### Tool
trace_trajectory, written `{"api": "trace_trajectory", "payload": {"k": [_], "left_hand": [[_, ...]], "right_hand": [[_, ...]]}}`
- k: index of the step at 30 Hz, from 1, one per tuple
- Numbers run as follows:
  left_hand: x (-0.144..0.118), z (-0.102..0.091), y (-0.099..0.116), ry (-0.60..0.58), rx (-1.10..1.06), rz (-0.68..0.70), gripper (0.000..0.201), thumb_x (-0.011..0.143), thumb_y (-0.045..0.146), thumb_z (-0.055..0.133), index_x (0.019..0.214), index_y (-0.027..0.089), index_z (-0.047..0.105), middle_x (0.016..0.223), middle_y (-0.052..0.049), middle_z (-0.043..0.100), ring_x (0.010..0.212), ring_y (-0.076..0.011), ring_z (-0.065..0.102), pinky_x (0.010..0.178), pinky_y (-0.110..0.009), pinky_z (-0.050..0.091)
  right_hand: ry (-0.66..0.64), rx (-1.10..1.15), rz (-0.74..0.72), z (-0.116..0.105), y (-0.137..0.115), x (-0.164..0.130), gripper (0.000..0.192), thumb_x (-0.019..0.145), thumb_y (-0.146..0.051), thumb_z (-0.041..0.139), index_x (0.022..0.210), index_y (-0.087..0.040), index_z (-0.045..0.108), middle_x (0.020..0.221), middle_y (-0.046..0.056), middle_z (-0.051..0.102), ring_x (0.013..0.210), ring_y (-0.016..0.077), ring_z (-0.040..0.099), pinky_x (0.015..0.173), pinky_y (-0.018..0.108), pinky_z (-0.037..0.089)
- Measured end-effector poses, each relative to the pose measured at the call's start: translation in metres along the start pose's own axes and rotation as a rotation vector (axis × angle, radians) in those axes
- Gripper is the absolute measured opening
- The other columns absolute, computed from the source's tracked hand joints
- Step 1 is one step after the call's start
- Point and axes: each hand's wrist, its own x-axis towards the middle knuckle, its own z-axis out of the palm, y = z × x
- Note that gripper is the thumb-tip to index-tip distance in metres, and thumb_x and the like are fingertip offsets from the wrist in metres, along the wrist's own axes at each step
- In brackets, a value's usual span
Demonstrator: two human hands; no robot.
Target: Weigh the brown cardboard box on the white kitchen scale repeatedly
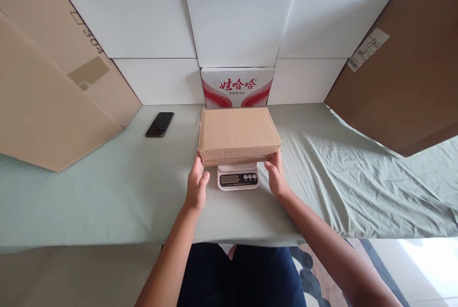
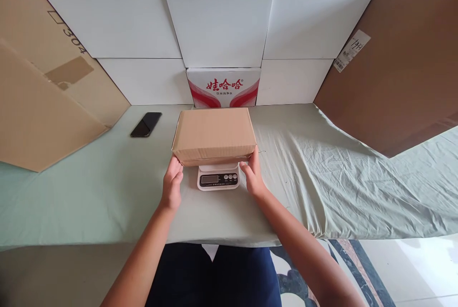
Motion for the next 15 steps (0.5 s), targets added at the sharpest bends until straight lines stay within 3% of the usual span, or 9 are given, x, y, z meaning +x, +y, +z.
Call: {"api": "trace_trajectory", "payload": {"k": [15], "left_hand": [[0.0005,0.0010,-0.0005,-0.017,-0.038,-0.021,0.070,0.095,0.051,0.052,0.156,0.023,0.035,0.163,-0.011,0.040,0.153,-0.0314,0.033,0.124,-0.044,0.031]], "right_hand": [[0.046,0.019,0.020,0.0038,-0.0049,0.0006,0.054,0.085,-0.046,0.056,0.137,-0.035,0.047,0.135,0.006,0.059,0.122,0.0288,0.054,0.106,0.047,0.047]]}}
